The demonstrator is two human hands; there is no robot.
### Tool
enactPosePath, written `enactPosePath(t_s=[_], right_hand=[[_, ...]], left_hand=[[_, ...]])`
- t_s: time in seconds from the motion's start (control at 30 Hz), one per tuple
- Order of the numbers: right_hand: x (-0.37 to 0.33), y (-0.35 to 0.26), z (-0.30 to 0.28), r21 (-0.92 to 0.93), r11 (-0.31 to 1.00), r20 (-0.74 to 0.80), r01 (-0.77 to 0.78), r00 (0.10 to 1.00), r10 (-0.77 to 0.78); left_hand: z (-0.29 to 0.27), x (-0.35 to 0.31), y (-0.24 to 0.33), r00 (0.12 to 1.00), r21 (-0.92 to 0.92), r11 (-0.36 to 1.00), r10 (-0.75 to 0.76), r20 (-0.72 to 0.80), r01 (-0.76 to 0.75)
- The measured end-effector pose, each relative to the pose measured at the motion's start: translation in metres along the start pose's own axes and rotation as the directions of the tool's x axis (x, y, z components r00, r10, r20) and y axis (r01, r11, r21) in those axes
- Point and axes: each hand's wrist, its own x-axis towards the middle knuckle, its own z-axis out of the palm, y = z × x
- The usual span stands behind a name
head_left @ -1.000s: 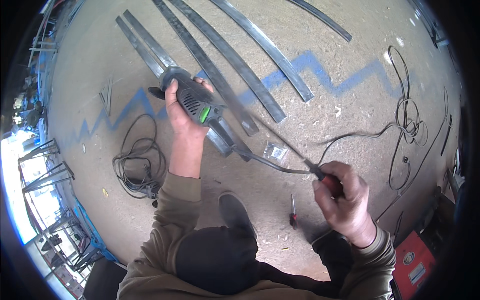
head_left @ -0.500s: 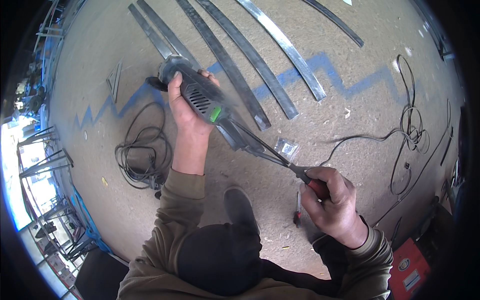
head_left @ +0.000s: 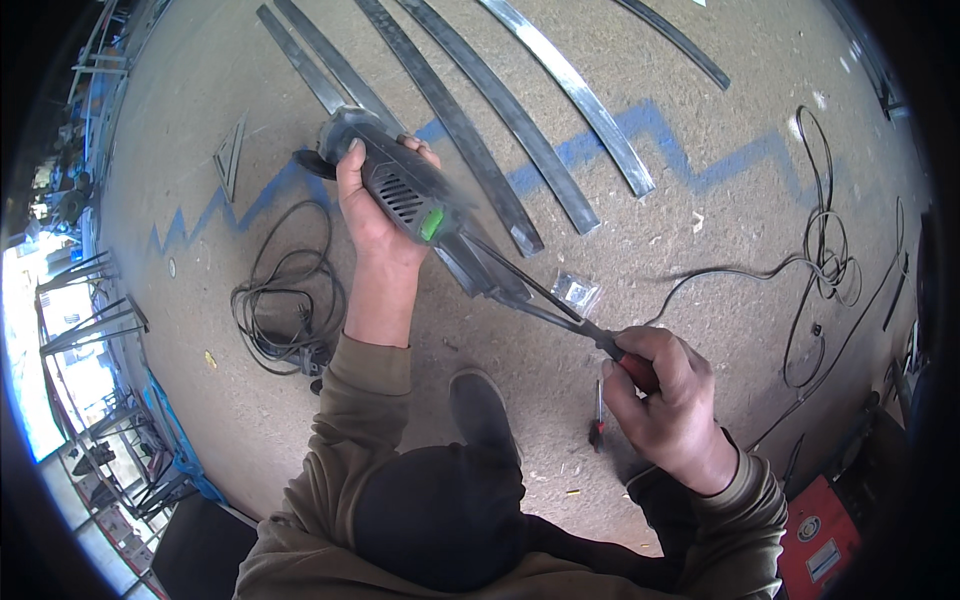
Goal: The person disassembles an angle grinder, inspects the internal components, and reassembles it. They use a screwdriver to remove screws and manipulate the internal parts before putting the tool back together.
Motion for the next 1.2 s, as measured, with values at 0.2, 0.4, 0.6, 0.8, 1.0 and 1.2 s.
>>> enactPosePath(t_s=[0.2, 0.4, 0.6, 0.8, 1.0, 1.2], right_hand=[[0.02, 0.003, -0.017, 0.537, 0.402, 0.493, -0.741, 0.663, 0.564], [0.011, 0.011, -0.011, 0.672, -0.022, 0.676, -0.741, 0.6, 0.428], [-0.003, 0.006, 0.004, 0.139, 0.97, 0.048, -0.2, 0.98, 0.195], [0.003, 0.002, 0.003, 0.685, 0.419, 0.293, -0.596, 0.752, 0.591], [-0.003, -0.001, -0.001, 0.737, 0.504, 0.194, -0.45, 0.856, 0.479], [0.003, 0.003, 0.021, 0.597, 0.74, -0.098, -0.31, 0.887, 0.451]], left_hand=[[0.0, -0.002, -0.002, 0.997, 0.117, 0.99, 0.081, 0.011, -0.082], [-0.002, -0.003, -0.001, 0.993, 0.155, 0.98, 0.119, 0.029, -0.122], [-0.009, -0.001, 0.002, 0.99, 0.128, 0.983, 0.124, 0.065, -0.131], [-0.007, -0.003, 0.003, 0.991, 0.099, 0.987, 0.122, 0.053, -0.127], [-0.007, -0.003, 0.011, 0.986, 0.082, 0.983, 0.163, 0.047, -0.166], [-0.012, 0.0, 0.019, 0.979, 0.084, 0.976, 0.201, 0.006, -0.201]])
